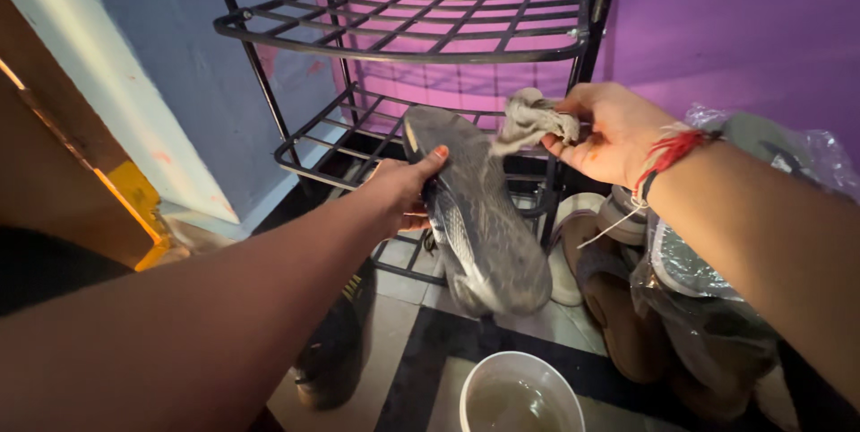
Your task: The person wipes a black sneaker with a cloth, dipping the cloth into a bucket of water to clean the shoe's exterior and sole. The person handles the shoe one at a time, rotating it to wipe different sides and placing it on a metal shoe rack.
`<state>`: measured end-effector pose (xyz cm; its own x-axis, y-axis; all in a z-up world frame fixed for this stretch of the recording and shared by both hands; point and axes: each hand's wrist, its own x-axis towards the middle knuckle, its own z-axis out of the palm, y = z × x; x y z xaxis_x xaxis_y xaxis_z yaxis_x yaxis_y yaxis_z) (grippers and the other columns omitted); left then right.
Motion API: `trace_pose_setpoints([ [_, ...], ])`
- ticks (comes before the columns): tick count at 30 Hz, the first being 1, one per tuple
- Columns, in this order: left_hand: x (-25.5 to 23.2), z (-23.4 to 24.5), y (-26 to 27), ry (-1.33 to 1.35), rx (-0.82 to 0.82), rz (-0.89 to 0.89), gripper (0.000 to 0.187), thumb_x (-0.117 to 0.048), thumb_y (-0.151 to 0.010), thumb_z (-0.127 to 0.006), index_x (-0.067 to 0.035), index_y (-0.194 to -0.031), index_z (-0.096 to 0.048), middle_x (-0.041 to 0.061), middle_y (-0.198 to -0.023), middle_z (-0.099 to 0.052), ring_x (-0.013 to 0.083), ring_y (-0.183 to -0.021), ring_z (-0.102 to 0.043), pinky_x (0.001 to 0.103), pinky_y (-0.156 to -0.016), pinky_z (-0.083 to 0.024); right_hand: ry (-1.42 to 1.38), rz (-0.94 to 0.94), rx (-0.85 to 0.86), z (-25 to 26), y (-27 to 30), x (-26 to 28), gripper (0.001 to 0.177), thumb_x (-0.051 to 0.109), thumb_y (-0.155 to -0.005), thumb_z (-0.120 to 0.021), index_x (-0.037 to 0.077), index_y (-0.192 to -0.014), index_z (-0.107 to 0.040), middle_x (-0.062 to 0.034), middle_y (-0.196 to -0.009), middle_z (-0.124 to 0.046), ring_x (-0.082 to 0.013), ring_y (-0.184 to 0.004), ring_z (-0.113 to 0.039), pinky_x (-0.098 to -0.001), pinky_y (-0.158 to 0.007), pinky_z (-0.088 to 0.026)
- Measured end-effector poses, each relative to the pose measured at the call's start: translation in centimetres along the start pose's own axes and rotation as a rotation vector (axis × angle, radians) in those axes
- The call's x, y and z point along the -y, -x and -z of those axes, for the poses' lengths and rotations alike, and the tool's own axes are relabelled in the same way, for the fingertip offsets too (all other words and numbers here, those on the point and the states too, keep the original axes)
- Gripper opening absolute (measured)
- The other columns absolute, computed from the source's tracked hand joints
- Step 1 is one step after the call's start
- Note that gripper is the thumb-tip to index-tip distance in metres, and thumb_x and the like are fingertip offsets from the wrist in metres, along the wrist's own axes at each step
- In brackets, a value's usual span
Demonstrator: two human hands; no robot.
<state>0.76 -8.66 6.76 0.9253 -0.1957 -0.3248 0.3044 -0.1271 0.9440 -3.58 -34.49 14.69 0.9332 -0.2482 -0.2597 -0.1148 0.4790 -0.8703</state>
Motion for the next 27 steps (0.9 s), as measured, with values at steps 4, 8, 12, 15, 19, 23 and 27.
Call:
trace_pose_setpoints([
  [4, 0.7, -0.8, -2.0, 0.14, -0.13, 0.026, 0.06, -0.054, -0.082, -0.076, -0.001, -0.109, -0.069, 0.015, -0.102, -0.077, 0.0279, -0.079, -0.075, 0.042, -0.065, -0.061, -0.27, -0.082, -0.042, 0.8, 1.1, 1.1, 0.012, -0.008, -0.092, -0.052, -0.004, -0.102, -0.05, -0.0137, -0.119, -0.058, -0.0258, -0.107, -0.065, -0.0408, -0.097, -0.055],
  [8, 0.7, -1.3, -3.5, 0.1, -0.258, -0.042, 0.068, -0.056, -0.078, -0.079, 0.003, -0.11, -0.071, 0.017, -0.1, -0.075, 0.0279, -0.073, -0.072, 0.042, -0.049, -0.053, -0.238, -0.087, 0.017, 1.1, 1.3, 1.1, 0.018, -0.01, -0.091, -0.049, -0.009, -0.109, -0.053, -0.0198, -0.122, -0.062, -0.0272, -0.104, -0.065, -0.0368, -0.093, -0.056],
  [12, 0.1, -2.1, -4.0, 0.144, -0.363, -0.02, 0.075, -0.052, -0.073, -0.086, 0.005, -0.115, -0.064, 0.017, -0.103, -0.074, 0.0273, -0.078, -0.075, 0.044, -0.051, -0.059, 0.001, -0.033, -0.033, 1.5, 1.8, 0.2, 0.016, 0.002, -0.095, -0.062, -0.006, -0.109, -0.06, -0.0153, -0.117, -0.064, -0.0201, -0.097, -0.066, -0.0262, -0.081, -0.059],
  [15, -0.4, -2.3, -4.5, 0.112, -0.378, -0.033, 0.08, -0.053, -0.074, -0.087, 0.011, -0.115, -0.061, 0.019, -0.105, -0.072, 0.027, -0.08, -0.075, 0.045, -0.052, -0.059, -0.046, -0.037, -0.161, 3.6, 3.7, -2.3, 0.017, 0.013, -0.096, -0.064, 0.004, -0.108, -0.072, -0.0077, -0.11, -0.069, -0.0129, -0.086, -0.064, -0.0193, -0.069, -0.057],
  [19, -0.1, -2.9, -6.1, 0.132, -0.356, 0.025, 0.081, -0.055, -0.074, -0.085, 0.013, -0.114, -0.065, 0.022, -0.105, -0.075, 0.0309, -0.083, -0.076, 0.045, -0.057, -0.059, -0.431, -0.331, -0.516, 5.7, 6.3, -9.0, 0.02, 0.031, -0.098, -0.067, 0.012, -0.106, -0.065, -0.0004, -0.101, -0.058, -0.0117, -0.083, -0.054, -0.0266, -0.07, -0.049],
  [23, 1.4, -3.0, -7.9, 0.445, -0.301, -0.149, 0.079, -0.045, -0.077, -0.085, 0.014, -0.12, -0.055, 0.023, -0.11, -0.072, 0.038, -0.093, -0.076, 0.055, -0.07, -0.066, -0.51, -0.448, -0.456, 3.7, 7.0, -12.0, 0.018, 0.021, -0.101, -0.052, 0.01, -0.11, -0.064, -0.0047, -0.112, -0.067, -0.0221, -0.093, -0.062, -0.0375, -0.078, -0.051],
  [27, 0.7, -3.3, -2.6, 0.447, 0.014, 0.111, 0.069, -0.05, -0.086, -0.066, -0.002, -0.134, -0.054, 0.021, -0.131, -0.06, 0.0444, -0.114, -0.062, 0.066, -0.086, -0.051, -0.584, -0.426, -0.299, 3.3, 6.5, -11.8, 0.023, 0.014, -0.101, -0.053, 0.0, -0.115, -0.064, -0.0183, -0.111, -0.069, -0.0324, -0.097, -0.065, -0.0346, -0.079, -0.057],
])
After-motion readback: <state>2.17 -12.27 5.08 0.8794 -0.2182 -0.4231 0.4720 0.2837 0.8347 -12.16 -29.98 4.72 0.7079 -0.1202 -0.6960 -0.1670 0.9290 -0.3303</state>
